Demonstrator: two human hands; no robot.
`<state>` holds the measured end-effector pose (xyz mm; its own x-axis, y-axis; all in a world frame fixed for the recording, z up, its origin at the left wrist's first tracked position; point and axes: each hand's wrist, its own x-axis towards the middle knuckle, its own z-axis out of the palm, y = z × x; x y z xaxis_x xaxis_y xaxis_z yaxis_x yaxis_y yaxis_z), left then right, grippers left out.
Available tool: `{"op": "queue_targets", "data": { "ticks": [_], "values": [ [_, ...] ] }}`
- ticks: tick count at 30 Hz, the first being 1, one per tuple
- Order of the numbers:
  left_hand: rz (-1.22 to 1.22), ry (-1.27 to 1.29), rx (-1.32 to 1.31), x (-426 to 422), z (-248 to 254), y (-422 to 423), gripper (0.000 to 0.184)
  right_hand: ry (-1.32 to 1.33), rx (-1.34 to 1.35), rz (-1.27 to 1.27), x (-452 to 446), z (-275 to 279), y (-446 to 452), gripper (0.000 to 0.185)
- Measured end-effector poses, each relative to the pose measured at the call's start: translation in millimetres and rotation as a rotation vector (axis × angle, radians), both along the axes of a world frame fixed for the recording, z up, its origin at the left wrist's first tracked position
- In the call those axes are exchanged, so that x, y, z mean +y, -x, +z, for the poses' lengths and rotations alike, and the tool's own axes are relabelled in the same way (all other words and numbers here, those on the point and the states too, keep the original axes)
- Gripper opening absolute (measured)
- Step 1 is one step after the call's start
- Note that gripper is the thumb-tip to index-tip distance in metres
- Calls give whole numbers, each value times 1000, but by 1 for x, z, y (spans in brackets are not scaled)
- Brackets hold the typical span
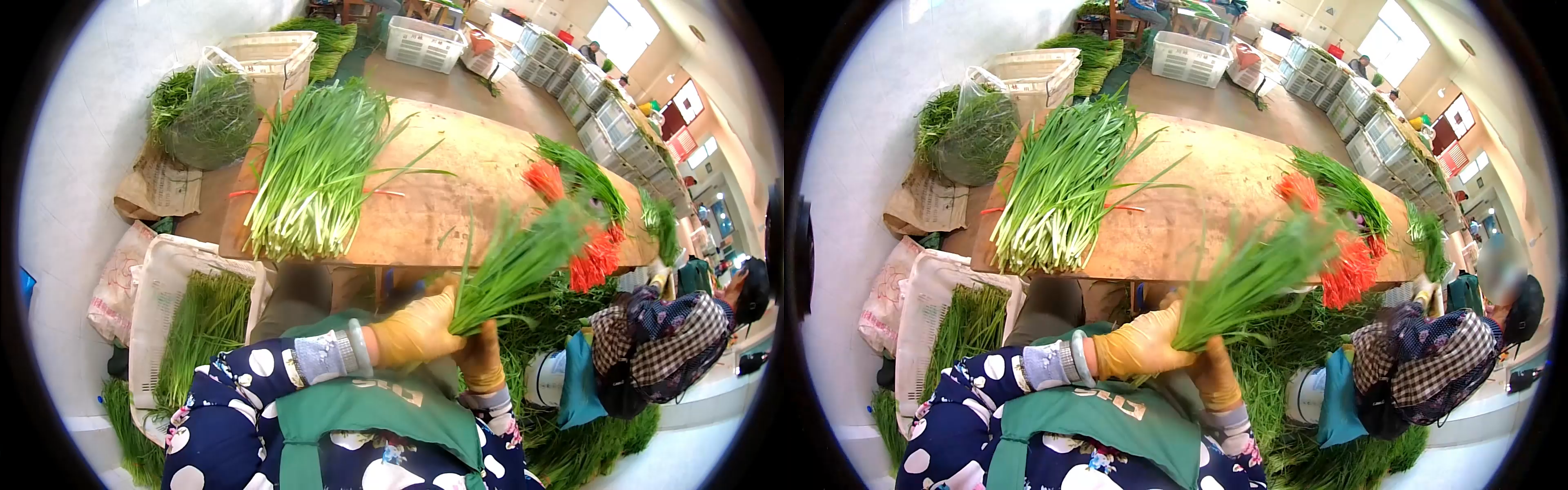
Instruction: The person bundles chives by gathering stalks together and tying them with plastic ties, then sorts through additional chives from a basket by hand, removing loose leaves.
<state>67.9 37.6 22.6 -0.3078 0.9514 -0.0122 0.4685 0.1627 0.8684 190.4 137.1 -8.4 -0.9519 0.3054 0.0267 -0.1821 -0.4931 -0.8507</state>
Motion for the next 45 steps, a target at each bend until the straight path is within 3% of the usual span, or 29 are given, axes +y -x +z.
{"op": "queue_targets", "data": {
  "ticks": [2, 3, 5, 7, 8, 9, 10, 13, 14, 15, 17, 18, 20, 23, 29, 32, 33, 37, 38, 41, 45],
  "values": [
    [-121, -222, -208, -5, -1, -1, 61, 112, 131, -249, 4, 11, 4, 91],
    [-123, -222, -204, -7, 2, -1, 61, 112, 135, -251, 14, 17, 5, 91],
    [-247, -43, -255, -8, 14, 1, 63, 137, 335, -194, 40, 33, 5, 80],
    [-314, -83, -478, 0, 24, 5, 63, 80, 260, -254, 50, 56, 14, 72],
    [-290, 28, -349, 4, 39, 11, 65, 23, 185, -309, 54, 72, 21, 64],
    [-341, -117, -321, 18, 38, 18, 64, 22, 188, -318, 56, 88, 28, 64],
    [-349, -400, -750, 26, 45, 14, 61, -63, 210, -315, 53, 106, 35, 58],
    [-328, -362, -424, 44, 103, 47, 53, -320, 308, -411, 56, 164, 67, 47],
    [-354, -440, -480, 57, 107, 56, 49, -368, 385, -404, 56, 184, 75, 43],
    [-304, -443, -235, 64, 127, 67, 47, -417, 461, -396, 60, 198, 83, 38],
    [-223, -322, -204, 75, 143, 83, 43, -468, 504, -408, 76, 206, 100, 29],
    [-229, -316, -201, 81, 142, 91, 43, -502, 537, -414, 82, 201, 107, 26],
    [-268, -283, -405, 96, 124, 109, 43, -647, 354, -431, 108, 172, 117, 32],
    [-305, -356, -366, 126, 68, 132, 51, -714, 220, -370, 141, 104, 138, 39],
    [-340, -319, -386, 131, 71, 141, 48, -657, 264, -425, 126, 114, 135, 41],
    [-523, -254, -267, 134, 86, 156, 54, -588, 231, -484, 121, 129, 150, 36],
    [-541, -274, -282, 127, 102, 158, 49, -590, 224, -465, 118, 141, 154, 36],
    [-365, -193, -107, 97, 155, 170, 39, -516, 278, -319, 108, 192, 173, 34],
    [-264, -123, -189, 84, 165, 173, 43, -322, 267, -241, 103, 195, 186, 30],
    [-192, 34, -367, 52, 174, 192, 45, -143, 165, -29, 105, 183, 232, 31],
    [-50, -187, -84, 25, 135, 239, 54, -13, 89, -2, 63, 139, 284, 36]
  ]
}}
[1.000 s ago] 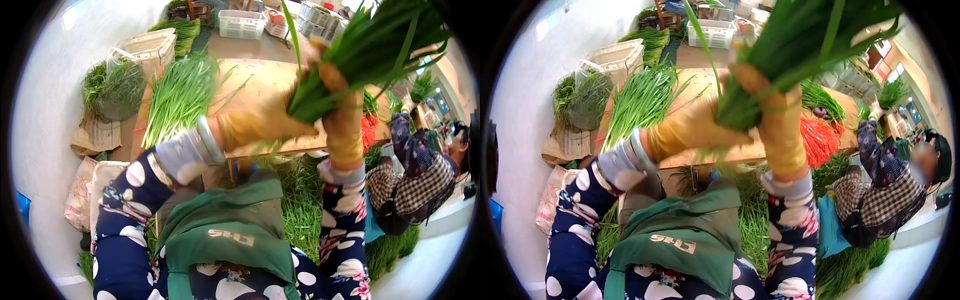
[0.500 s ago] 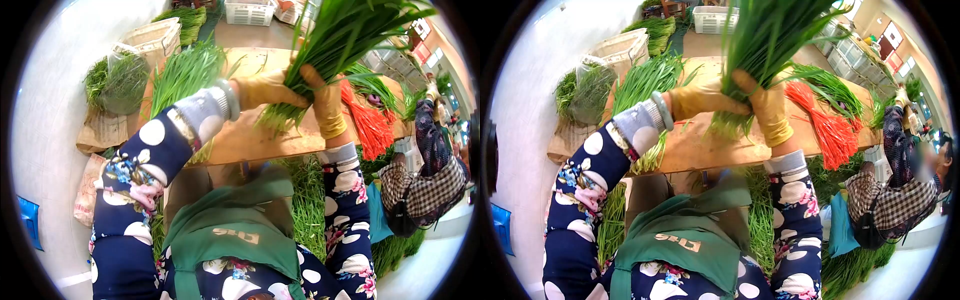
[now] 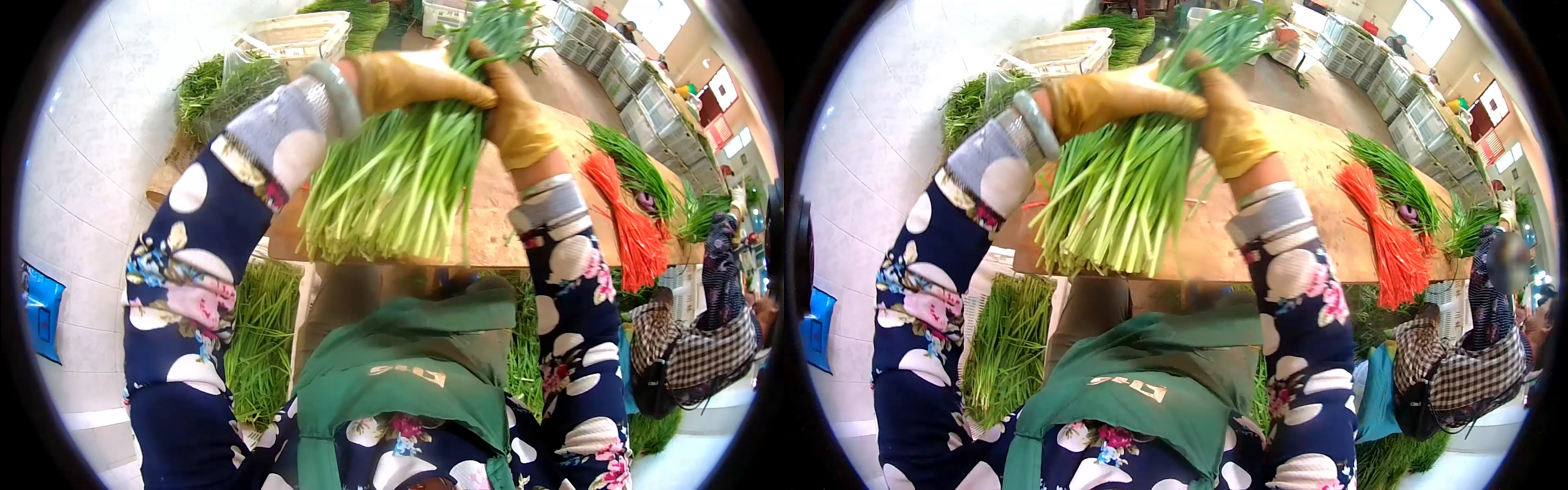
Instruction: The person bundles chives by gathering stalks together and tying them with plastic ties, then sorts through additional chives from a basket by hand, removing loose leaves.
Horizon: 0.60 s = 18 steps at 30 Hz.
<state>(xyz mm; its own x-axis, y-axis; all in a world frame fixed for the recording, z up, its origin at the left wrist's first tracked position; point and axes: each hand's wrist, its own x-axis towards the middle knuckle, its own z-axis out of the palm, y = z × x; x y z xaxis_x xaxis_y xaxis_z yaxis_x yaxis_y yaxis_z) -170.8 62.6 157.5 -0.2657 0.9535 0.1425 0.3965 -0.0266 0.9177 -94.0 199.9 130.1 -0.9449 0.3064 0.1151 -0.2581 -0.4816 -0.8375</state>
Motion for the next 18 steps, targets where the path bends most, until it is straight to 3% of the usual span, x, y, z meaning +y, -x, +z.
{"op": "queue_targets", "data": {
  "ticks": [2, 3, 4, 6, 10, 12, 16, 18],
  "values": [
    [99, -55, -96, -20, -14, -2, 69, 25, -82, -1, -20, -18, 16, 35],
    [166, 63, -121, -28, -22, 5, 88, 40, -54, -4, -27, -33, 24, 35],
    [85, -1, -135, -34, -37, 14, 96, 77, -133, 17, -38, -39, 27, 36],
    [495, 207, 222, -46, -58, 10, 100, 125, -294, -34, -50, -57, 39, 38],
    [657, 16, 446, -58, -103, -5, 92, -100, -319, -204, -45, -97, 61, 51],
    [703, -114, 620, -55, -123, -1, 94, -368, -450, -375, -43, -98, 67, 55],
    [643, -82, 567, -58, -120, -1, 89, -474, -342, -518, -42, -106, 62, 57],
    [558, 76, 786, -62, -108, -9, 87, -385, -213, -547, -38, -121, 65, 55]
  ]
}}
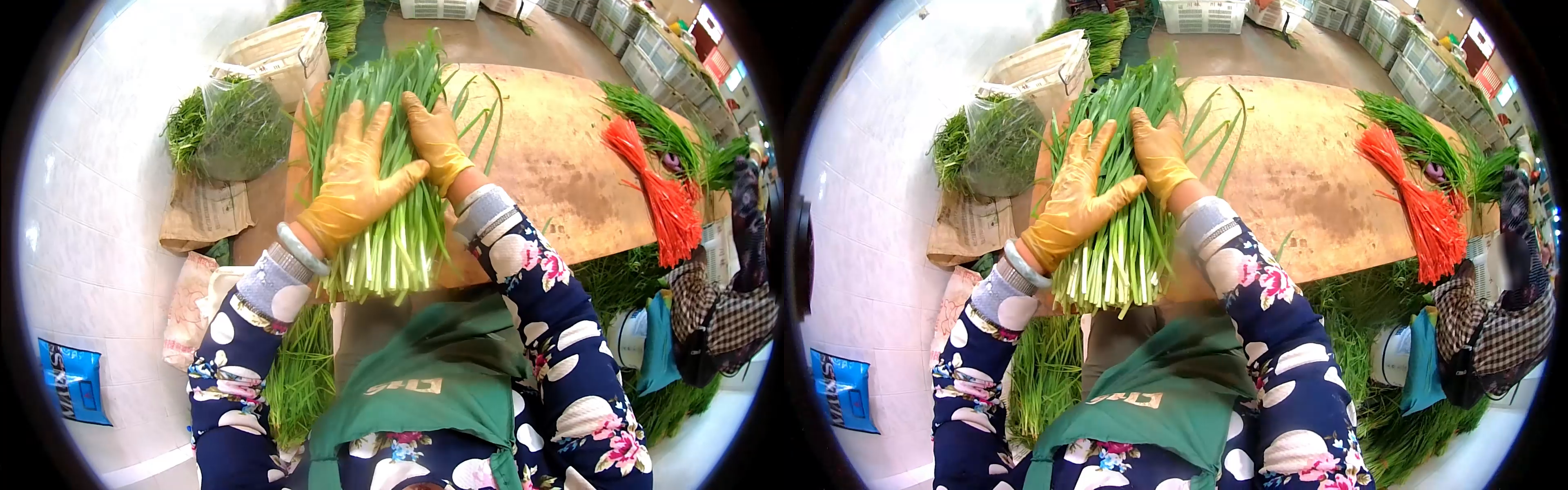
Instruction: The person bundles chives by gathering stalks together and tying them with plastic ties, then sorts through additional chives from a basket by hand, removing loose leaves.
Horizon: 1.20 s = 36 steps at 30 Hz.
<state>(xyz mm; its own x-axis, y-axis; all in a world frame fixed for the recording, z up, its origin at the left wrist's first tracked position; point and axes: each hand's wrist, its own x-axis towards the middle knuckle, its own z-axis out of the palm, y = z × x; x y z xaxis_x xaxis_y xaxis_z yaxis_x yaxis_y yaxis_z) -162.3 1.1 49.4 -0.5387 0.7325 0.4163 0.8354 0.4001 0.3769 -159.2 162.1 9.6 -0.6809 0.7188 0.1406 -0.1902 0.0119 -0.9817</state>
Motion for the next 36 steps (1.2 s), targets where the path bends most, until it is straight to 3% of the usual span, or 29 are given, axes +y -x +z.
{"op": "queue_targets", "data": {
  "ticks": [4, 6, 8, 10, 12, 14, 16, 17, 18, 19, 20, 25, 28, 30, 32, 34, 36],
  "values": [
    [-3, 284, -9, 1, 2, -11, 97, -142, -92, -92, -3, -12, 6, 63],
    [-4, 308, -26, 2, -1, -10, 103, -180, -153, -160, -4, -3, 2, 64],
    [31, 411, -75, 4, -2, -8, 103, 139, -171, 131, 1, 19, -13, 52],
    [52, 421, -88, 5, -7, -5, 103, 0, -257, 175, 8, 22, -28, 53],
    [36, 420, -68, 5, -9, -3, 102, -681, -322, -114, 24, 1, -36, 51],
    [46, 396, -69, 5, -12, -2, 102, -845, 4, -146, 14, 20, -91, 37],
    [45, 385, -62, 3, -14, -3, 102, -634, 72, 182, -21, 42, -158, 24],
    [53, 378, -56, 4, -15, -2, 100, -486, -38, 426, -38, 49, -187, 15],
    [66, 358, -68, 5, -14, -2, 100, -495, -145, 662, -52, 39, -209, 14],
    [71, 371, -62, 5, -11, -3, 99, -384, 2, 927, -69, 41, -216, 16],
    [72, 385, -52, 6, -10, -4, 98, -485, -33, 1049, -84, 29, -219, 18],
    [99, 452, -58, 5, 7, -5, 101, -482, -125, 1188, -130, -13, -211, 27],
    [103, 428, -36, 4, 12, -8, 102, 285, -164, 816, -126, -7, -195, 30],
    [93, 412, -39, 5, 5, -8, 102, 275, -310, 870, -111, -16, -188, 29],
    [102, 399, -68, 5, -2, -9, 102, 38, -320, 1038, -109, -14, -193, 29],
    [95, 398, -65, 4, 0, -10, 102, -114, -337, 1165, -106, 3, -210, 25],
    [99, 398, -82, 4, -1, -9, 101, -224, -315, 1110, -89, 39, -230, 24]
  ]
}}
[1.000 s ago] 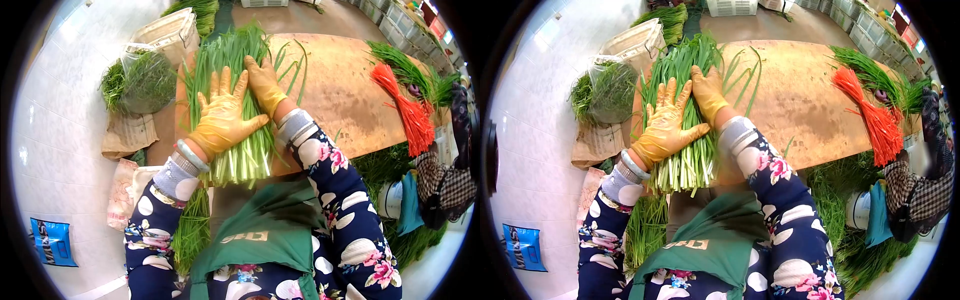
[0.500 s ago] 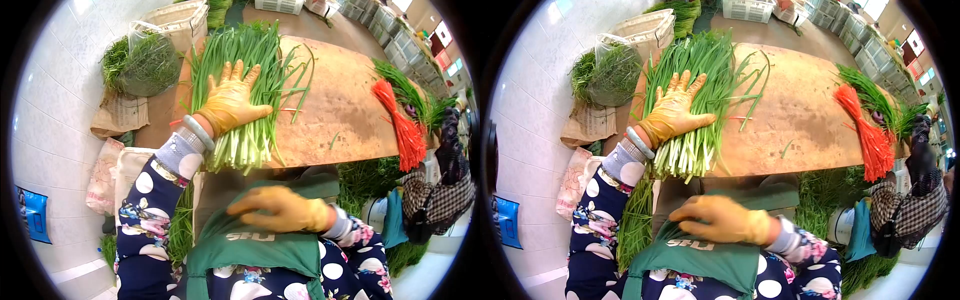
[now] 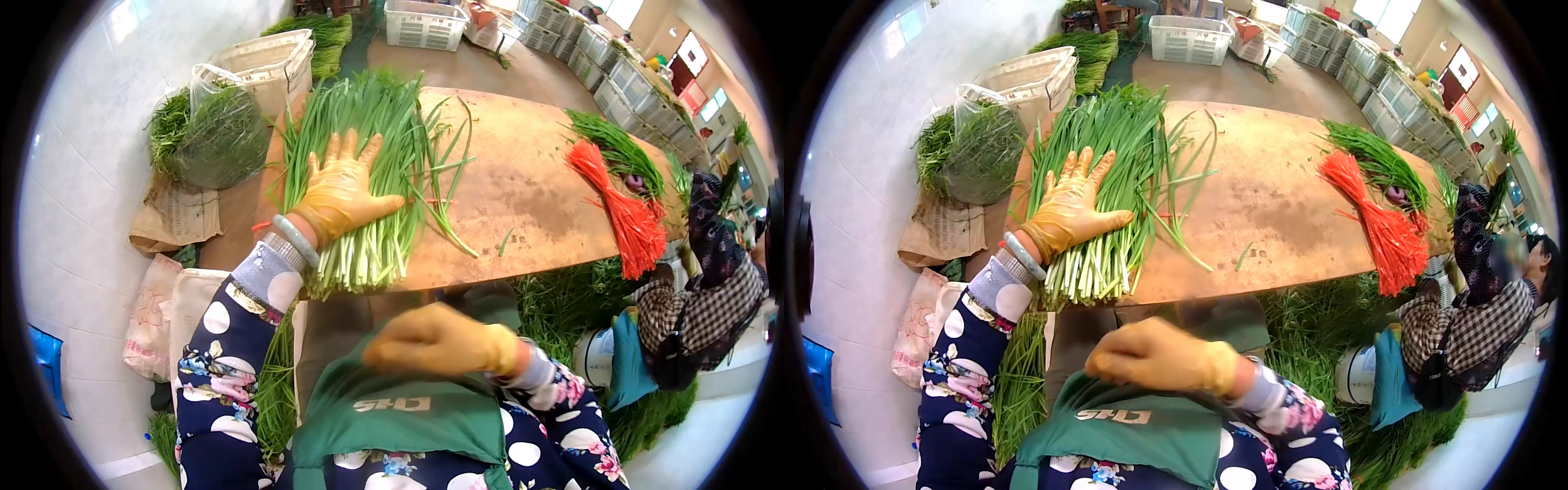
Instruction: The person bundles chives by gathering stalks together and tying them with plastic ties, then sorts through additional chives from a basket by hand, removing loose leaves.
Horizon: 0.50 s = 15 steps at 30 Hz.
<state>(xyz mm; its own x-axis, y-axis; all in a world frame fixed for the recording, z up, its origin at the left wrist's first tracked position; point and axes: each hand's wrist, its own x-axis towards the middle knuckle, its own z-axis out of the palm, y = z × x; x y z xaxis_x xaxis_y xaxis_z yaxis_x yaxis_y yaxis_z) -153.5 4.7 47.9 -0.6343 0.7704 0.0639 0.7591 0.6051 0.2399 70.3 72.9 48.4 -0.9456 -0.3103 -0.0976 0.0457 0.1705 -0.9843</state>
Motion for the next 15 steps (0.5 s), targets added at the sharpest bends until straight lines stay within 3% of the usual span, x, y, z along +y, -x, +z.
{"op": "queue_targets", "data": {
  "ticks": [2, 4, 5, 7, 8, 9, 10, 12, 13, 14, 15],
  "values": [
    [5, -25, 9, -1, -5, 0, 100, -94, 58, -372, 29, 17, -4, 21],
    [6, -56, 70, 0, -6, -4, 100, -517, 335, -835, 67, -7, 7, 20],
    [4, -97, 115, -1, -3, -8, 94, -525, 340, -848, 76, -16, 11, 20],
    [-68, -190, 191, -2, -1, -7, 90, -1258, 337, -729, 88, -28, 20, 23],
    [-128, -271, 254, -3, -1, -9, 87, -1261, 339, -733, 86, -35, 23, 23],
    [-204, -355, 254, -7, 6, -12, 73, -1264, 364, -769, 78, -41, 28, 26],
    [-202, -360, 259, -7, 8, -9, 73, -1265, 394, -804, 73, -46, 34, 28],
    [-556, -361, 353, -6, 11, 0, 58, -1204, 315, -770, 65, -46, 45, 18],
    [-669, -377, 387, -6, 14, 1, 45, -1139, 262, -744, 57, -38, 50, 17],
    [-673, -379, 392, -3, 13, 5, 45, -1074, 212, -720, 50, -34, 56, 17],
    [-832, -320, 309, 2, 8, 11, 43, -838, 352, -760, 40, -37, 59, 18]
  ]
}}
